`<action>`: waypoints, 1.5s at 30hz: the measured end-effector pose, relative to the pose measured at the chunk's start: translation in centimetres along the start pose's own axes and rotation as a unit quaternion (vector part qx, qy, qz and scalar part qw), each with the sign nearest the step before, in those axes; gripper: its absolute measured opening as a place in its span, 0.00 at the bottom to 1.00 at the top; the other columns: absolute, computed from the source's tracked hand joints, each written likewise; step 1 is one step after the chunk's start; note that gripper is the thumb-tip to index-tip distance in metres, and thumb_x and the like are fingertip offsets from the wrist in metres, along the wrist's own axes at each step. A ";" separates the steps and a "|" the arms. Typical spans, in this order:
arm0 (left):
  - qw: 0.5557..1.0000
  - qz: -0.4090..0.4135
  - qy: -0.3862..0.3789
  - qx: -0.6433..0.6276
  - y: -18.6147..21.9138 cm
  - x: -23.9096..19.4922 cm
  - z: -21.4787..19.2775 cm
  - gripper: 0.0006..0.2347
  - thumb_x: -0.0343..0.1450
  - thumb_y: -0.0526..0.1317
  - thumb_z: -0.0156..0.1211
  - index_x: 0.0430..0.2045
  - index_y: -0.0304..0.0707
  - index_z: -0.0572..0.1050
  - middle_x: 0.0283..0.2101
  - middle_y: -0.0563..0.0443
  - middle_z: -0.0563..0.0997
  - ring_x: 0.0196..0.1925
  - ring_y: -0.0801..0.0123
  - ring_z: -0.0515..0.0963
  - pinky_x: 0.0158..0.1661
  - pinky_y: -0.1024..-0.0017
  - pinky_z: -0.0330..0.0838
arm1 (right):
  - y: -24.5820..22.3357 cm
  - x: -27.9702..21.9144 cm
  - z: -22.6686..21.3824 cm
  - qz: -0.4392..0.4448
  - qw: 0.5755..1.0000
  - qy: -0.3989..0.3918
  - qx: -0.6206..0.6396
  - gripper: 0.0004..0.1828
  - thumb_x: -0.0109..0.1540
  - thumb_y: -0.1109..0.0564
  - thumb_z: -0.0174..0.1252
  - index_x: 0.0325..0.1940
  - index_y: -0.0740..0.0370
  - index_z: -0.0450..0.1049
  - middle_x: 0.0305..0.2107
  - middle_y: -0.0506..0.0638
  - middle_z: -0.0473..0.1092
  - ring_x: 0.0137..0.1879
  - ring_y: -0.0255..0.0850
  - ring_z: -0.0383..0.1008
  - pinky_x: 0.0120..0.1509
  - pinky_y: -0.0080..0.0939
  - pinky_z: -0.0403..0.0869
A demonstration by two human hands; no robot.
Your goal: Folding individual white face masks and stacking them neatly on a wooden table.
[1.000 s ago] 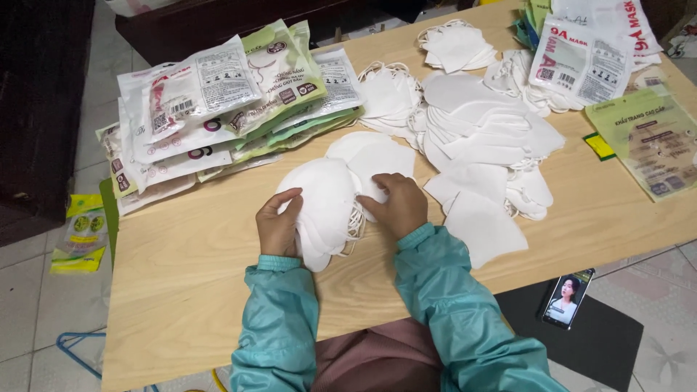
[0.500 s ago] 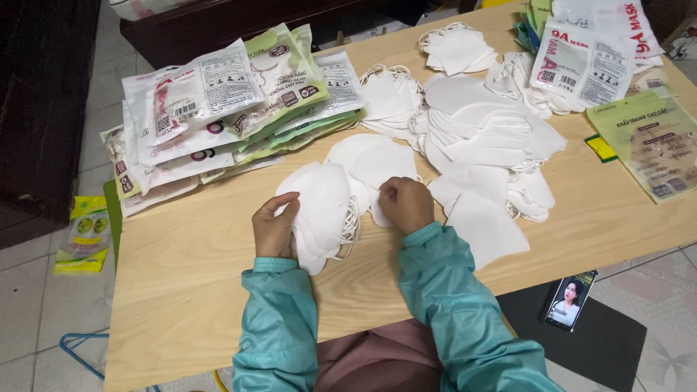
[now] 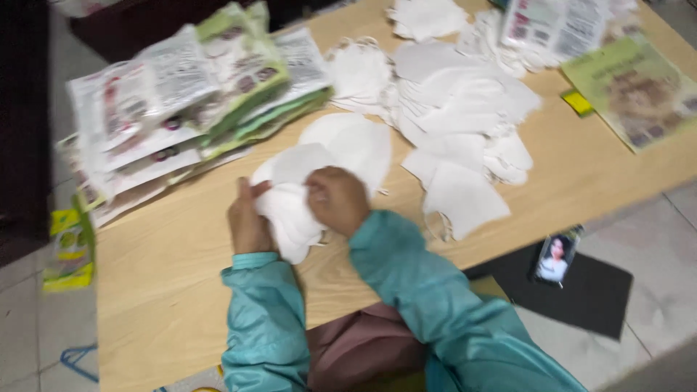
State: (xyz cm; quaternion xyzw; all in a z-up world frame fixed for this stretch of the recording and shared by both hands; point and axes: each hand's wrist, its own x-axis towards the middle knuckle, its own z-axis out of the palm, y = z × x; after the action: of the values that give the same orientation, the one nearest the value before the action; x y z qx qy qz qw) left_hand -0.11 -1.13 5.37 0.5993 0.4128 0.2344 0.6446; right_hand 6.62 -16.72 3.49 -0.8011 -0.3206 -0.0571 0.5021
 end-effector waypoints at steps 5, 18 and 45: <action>0.994 0.079 -0.053 -0.053 -3.7 2.0 -0.5 0.07 0.73 0.43 0.67 0.30 0.40 0.82 0.28 0.51 0.78 0.27 0.74 0.77 0.30 0.80 0.73 | 0.1 -0.9 4.1 -0.020 0.996 -0.044 -0.076 0.10 0.57 0.51 0.58 0.41 0.50 0.78 0.31 0.53 0.76 0.41 0.58 0.80 0.46 0.61 0.78; 0.953 0.277 -0.068 0.100 -4.8 2.8 -1.8 0.03 0.80 0.38 0.48 0.38 0.43 0.69 0.58 0.48 0.75 0.61 0.61 0.76 0.62 0.61 0.72 | 5.7 -1.3 -3.0 0.143 0.944 -0.069 -0.289 0.40 0.54 0.40 0.69 0.68 0.46 0.64 0.64 0.49 0.63 0.65 0.52 0.64 0.60 0.58 0.67; 0.990 0.125 -0.016 -0.065 -2.1 0.0 -0.1 0.05 0.80 0.37 0.53 0.36 0.48 0.76 0.37 0.59 0.82 0.33 0.80 0.80 0.24 0.83 0.69 | 5.0 -1.3 -1.5 -0.010 0.976 0.160 -0.146 0.19 0.71 0.56 0.44 0.65 0.57 0.71 0.56 0.51 0.76 0.65 0.52 0.74 0.72 0.61 0.68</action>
State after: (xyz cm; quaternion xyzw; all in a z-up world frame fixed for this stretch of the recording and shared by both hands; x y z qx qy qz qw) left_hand -0.59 -1.37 3.37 0.6064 0.3081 0.3295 0.6549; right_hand 8.78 -20.06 -0.20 -0.8430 -0.2318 -0.2356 0.4243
